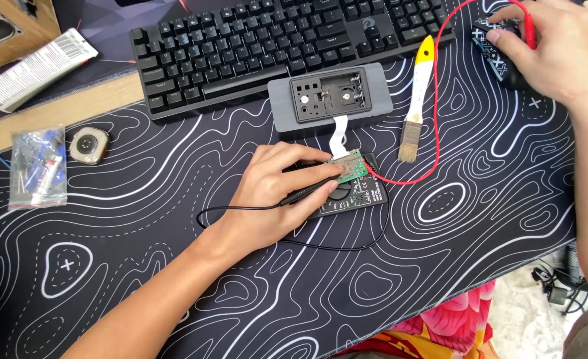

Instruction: Testing electrical components on a circuit board using multimeter probes.

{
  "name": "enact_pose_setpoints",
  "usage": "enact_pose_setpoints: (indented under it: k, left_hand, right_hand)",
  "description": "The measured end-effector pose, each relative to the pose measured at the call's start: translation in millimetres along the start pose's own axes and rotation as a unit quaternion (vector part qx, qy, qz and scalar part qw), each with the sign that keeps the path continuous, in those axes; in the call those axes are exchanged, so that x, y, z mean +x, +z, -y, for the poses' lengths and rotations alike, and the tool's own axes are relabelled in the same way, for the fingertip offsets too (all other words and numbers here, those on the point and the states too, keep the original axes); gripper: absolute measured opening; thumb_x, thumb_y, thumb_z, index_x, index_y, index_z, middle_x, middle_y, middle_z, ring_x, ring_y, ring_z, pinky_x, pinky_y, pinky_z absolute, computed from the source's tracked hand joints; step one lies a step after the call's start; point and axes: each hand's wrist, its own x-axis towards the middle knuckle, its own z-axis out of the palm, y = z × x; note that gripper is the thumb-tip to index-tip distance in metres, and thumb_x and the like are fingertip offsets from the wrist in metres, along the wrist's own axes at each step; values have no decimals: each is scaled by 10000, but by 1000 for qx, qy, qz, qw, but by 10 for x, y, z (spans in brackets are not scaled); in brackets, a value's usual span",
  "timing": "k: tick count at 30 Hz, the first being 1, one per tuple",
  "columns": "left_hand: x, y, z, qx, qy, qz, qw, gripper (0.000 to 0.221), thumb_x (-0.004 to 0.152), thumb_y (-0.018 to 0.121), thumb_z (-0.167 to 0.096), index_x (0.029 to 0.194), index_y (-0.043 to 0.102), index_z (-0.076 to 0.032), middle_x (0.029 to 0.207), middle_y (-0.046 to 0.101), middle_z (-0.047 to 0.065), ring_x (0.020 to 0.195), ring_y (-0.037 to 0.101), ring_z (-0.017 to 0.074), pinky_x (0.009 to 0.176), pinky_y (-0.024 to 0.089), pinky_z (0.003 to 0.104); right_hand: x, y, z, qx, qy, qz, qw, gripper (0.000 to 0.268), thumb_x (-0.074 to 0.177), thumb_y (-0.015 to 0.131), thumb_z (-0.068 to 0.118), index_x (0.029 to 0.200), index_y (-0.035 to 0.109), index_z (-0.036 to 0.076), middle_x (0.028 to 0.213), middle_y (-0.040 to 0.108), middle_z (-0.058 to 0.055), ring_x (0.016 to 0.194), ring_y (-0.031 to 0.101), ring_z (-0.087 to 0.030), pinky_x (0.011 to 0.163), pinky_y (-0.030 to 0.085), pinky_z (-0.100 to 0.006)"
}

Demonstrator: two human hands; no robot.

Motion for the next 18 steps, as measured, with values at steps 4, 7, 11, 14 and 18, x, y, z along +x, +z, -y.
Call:
enact_pose_setpoints:
  k: [4,7,11,14,18]
  left_hand:
    - [0,-7,13,-4,0,1,1000,187,1115,826,-213,1295,869,-188,1294,802,33,1080,722,215,946,457,395]
    - [7,-13,3,-2,1,3,1000,187,1118,826,-207,1298,866,-179,1290,798,39,1082,720,221,938,452,397]
    - [11,-11,-7,0,0,2,1000,166,1112,829,-203,1269,872,-171,1282,796,41,1089,718,227,942,451,404]
    - [16,-9,-6,2,0,2,1000,160,1110,828,-203,1258,875,-167,1274,796,37,1066,713,218,950,453,401]
    - [4,6,9,2,1,-2,1000,163,1112,827,-206,1265,872,-168,1274,798,34,1068,709,221,943,444,402]
  right_hand:
    - [2,23,-34,-25,-6,-1,1000,207,1509,886,231,1601,908,47,1006,692,-88,1094,738,-334,1088,563,-501]
    - [-16,70,-84,-30,-24,-21,999,211,1500,906,206,1600,908,20,1241,753,-134,1361,720,-417,1186,504,-545]
    - [30,-45,71,-24,-22,-14,999,211,1473,894,181,1590,901,5,1212,810,-158,1184,773,-391,1097,570,-521]
    - [47,-55,91,-3,-15,-16,1000,198,1449,902,146,1566,883,-12,1269,816,-177,1209,763,-390,1080,556,-508]
    - [50,-57,110,1,-13,-3,1000,212,1416,865,152,1548,864,-15,1252,821,-177,1297,773,-415,1170,560,-518]
